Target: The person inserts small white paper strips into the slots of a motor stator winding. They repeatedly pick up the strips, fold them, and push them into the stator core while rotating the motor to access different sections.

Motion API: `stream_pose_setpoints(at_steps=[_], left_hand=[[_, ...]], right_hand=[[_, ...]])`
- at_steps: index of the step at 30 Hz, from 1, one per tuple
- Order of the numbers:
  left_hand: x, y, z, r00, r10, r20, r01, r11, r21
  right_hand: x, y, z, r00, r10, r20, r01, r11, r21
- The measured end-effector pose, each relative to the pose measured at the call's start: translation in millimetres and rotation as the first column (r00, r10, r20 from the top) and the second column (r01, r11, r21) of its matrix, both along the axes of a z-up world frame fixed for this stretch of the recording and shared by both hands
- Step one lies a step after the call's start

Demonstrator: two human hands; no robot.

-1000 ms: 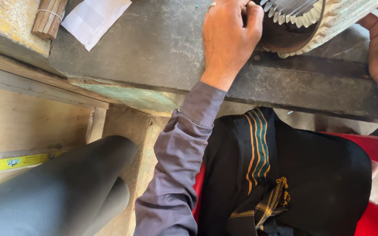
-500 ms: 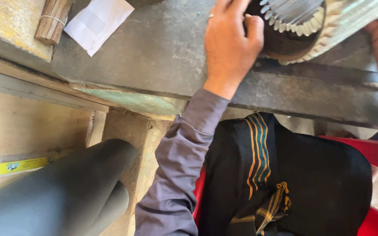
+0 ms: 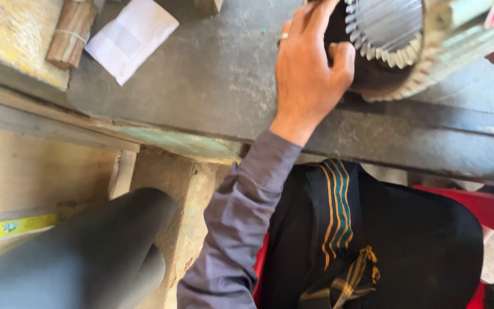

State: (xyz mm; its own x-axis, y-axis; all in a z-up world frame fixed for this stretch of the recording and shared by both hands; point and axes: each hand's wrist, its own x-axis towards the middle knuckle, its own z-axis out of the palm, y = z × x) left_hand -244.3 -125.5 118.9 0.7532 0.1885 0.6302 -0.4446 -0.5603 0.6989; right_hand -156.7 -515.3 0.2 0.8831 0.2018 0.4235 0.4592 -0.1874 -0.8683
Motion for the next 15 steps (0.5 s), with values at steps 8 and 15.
stream_pose_setpoints(at_steps=[8,15], left_hand=[[46,4,-45,0.966,-0.258,0.022,0.251,0.909,-0.332],[111,45,-49,0.675,-0.738,-0.001,0.407,0.374,-0.834]], right_hand=[[-89,69,79,0.967,-0.023,-0.253,0.089,0.964,0.252],[-75,100,151,0.941,-0.184,-0.283,0.240,0.955,0.176]])
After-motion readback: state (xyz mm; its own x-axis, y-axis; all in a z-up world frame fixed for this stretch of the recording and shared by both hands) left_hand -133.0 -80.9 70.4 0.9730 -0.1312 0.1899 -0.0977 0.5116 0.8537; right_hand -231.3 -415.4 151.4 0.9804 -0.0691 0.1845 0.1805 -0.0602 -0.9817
